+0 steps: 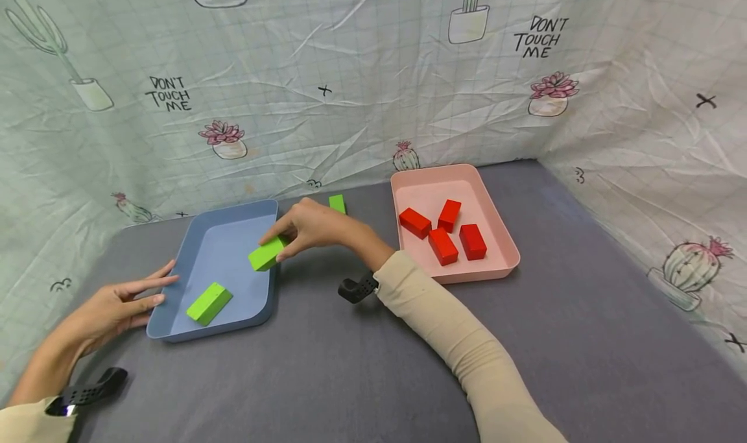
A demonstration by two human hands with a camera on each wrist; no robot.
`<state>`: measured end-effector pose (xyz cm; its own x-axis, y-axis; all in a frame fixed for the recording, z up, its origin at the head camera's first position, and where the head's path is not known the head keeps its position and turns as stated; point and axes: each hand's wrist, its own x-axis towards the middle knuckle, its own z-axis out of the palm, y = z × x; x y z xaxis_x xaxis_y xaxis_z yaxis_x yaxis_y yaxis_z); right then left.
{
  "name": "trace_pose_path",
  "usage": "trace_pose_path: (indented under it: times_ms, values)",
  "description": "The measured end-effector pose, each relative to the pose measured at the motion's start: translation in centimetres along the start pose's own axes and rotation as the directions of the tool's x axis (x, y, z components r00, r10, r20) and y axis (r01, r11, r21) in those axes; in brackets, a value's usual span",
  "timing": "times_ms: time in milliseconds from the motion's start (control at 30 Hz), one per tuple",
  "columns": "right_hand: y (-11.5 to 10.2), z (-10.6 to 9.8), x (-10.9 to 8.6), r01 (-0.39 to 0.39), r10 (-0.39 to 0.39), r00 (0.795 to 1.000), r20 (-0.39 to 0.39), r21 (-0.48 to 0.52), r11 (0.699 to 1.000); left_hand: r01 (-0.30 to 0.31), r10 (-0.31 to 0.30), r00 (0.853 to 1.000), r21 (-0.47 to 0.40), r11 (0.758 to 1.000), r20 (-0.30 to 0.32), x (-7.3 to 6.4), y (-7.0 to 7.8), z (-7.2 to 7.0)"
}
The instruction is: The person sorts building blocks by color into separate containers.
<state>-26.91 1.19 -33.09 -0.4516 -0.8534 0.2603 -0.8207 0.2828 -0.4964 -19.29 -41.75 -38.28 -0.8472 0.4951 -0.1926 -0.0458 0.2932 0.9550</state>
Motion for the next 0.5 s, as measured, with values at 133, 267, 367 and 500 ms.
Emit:
trace_pose_path:
  times_ms: [133,267,367,500]
  values:
    - [-0.06,0.13,0.06,-0.005,0.005,1.000,-0.003,0.013,1.000,0.006,-0.005,1.000,0.020,1.000,-0.014,-0.01,-0.09,0.01]
    - [-0.14,0.21,0.12,-0.005,0.005,1.000,0.000,0.016,1.000,0.010,-0.009,1.000,0.038,0.999,-0.024,0.02,-0.13,0.04]
    - [-0.18,0.22,0.20,0.006,-0.006,1.000,0.003,0.023,1.000,0.011,-0.010,1.000,0.041,0.999,-0.028,0.01,-0.19,0.05]
    - [-0.33,0.25,0.38,0.019,-0.019,1.000,0.002,0.038,0.999,0.011,-0.010,0.999,0.047,0.999,-0.034,0.00,-0.24,0.10]
